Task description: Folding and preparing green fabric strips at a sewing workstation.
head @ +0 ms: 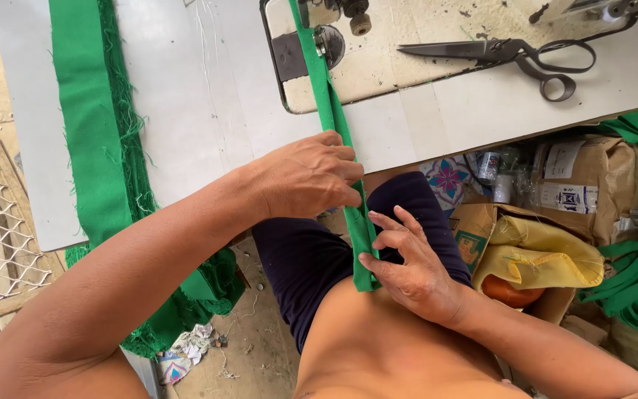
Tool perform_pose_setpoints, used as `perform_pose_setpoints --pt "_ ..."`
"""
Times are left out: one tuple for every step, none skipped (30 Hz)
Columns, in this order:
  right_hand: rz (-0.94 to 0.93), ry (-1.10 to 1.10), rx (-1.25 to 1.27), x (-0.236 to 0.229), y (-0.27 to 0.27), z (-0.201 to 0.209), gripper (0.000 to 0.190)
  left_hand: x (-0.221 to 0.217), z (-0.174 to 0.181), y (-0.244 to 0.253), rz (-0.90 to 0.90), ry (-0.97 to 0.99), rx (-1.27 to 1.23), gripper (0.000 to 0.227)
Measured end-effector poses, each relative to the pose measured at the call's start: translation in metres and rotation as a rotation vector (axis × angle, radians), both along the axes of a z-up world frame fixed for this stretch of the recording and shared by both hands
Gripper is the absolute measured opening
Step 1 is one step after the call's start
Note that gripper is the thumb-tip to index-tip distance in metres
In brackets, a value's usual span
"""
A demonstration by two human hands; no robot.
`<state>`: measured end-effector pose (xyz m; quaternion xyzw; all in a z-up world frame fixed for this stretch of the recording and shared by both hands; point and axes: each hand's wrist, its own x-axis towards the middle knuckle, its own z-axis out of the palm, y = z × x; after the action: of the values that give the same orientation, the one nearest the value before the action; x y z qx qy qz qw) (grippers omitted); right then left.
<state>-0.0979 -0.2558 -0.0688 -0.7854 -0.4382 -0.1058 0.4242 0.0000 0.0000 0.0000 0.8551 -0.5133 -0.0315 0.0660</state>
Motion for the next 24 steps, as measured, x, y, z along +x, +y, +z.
perform_pose_setpoints --pt "0.004 0.004 -0.002 -0.001 -0.001 -0.002 0.015 -0.003 0.001 -0.002 0.004 0.004 -0.002 0.019" --pt "0.008 0.009 0.000 -0.001 -0.001 -0.004 0.016 -0.006 0.003 -0.003 0.006 0.020 0.001 0.017" --pt "0.013 0.014 0.004 -0.002 -0.002 -0.005 0.017 -0.009 0.005 -0.005 0.009 0.035 0.004 0.015" --pt "0.017 0.017 0.003 -0.001 0.001 -0.004 0.017 -0.011 0.010 -0.005 0.013 0.038 0.003 0.015" --pt "0.024 -0.009 0.015 -0.001 0.003 -0.003 0.015 -0.012 0.014 -0.005 0.017 0.043 0.021 0.011" --pt "0.032 -0.035 0.027 0.000 0.006 -0.002 0.014 -0.013 0.019 -0.006 0.022 0.047 0.039 0.008" --pt "0.034 -0.033 0.027 0.000 0.007 -0.001 0.014 -0.016 0.025 -0.007 0.024 0.049 0.039 0.008" --pt "0.039 -0.050 0.013 0.001 0.009 -0.001 0.014 -0.017 0.032 -0.008 0.012 -0.003 0.046 0.005" --pt "0.042 -0.067 -0.002 0.001 0.009 -0.001 0.014 -0.019 0.038 -0.009 -0.001 -0.055 0.052 0.002" --pt "0.043 -0.065 -0.003 0.001 0.009 -0.001 0.014 -0.020 0.032 -0.009 -0.001 -0.053 0.051 0.002" --pt "0.062 -0.063 -0.008 0.002 0.008 -0.002 0.013 -0.020 0.027 -0.008 -0.029 -0.068 0.048 0.003" --pt "0.082 -0.061 -0.012 0.004 0.008 -0.003 0.012 -0.019 0.021 -0.008 -0.056 -0.084 0.044 0.004" --pt "0.081 -0.060 -0.012 0.005 0.007 -0.001 0.012 -0.019 0.013 -0.008 -0.057 -0.083 0.044 0.004" --pt "0.100 -0.085 -0.032 0.007 0.007 0.000 0.010 -0.018 0.004 -0.008 -0.063 -0.099 0.041 0.008" --pt "0.115 -0.110 -0.051 0.008 0.006 0.002 0.008 -0.017 -0.005 -0.008 -0.072 -0.115 0.039 0.012" --pt "0.112 -0.109 -0.051 0.008 0.006 0.005 0.008 -0.017 -0.004 -0.009 -0.075 -0.115 0.039 0.012" --pt "0.096 -0.147 -0.056 0.009 0.006 0.008 0.007 -0.016 -0.002 -0.010 -0.065 -0.105 0.055 0.012" --pt "0.080 -0.184 -0.060 0.009 0.005 0.012 0.009 -0.016 -0.001 -0.011 -0.056 -0.096 0.071 0.012" --pt "0.076 -0.183 -0.060 0.009 0.005 0.012 0.009 -0.015 -0.001 -0.012 -0.060 -0.096 0.071 0.012" --pt "0.072 -0.182 -0.053 0.009 0.005 0.012 0.010 -0.015 0.000 -0.013 -0.052 -0.064 0.065 0.011" --pt "0.068 -0.178 -0.046 0.008 0.005 0.012 0.011 -0.015 0.001 -0.014 -0.042 -0.029 0.059 0.009" --pt "0.066 -0.176 -0.045 0.010 0.005 0.011 0.011 -0.014 0.003 -0.015 -0.044 -0.027 0.060 0.009" --pt "0.077 -0.160 -0.037 0.010 0.005 0.010 0.011 -0.014 0.005 -0.015 -0.039 -0.013 0.071 0.008" --pt "0.087 -0.144 -0.029 0.010 0.004 0.009 0.011 -0.014 0.006 -0.016 -0.035 0.001 0.081 0.007"
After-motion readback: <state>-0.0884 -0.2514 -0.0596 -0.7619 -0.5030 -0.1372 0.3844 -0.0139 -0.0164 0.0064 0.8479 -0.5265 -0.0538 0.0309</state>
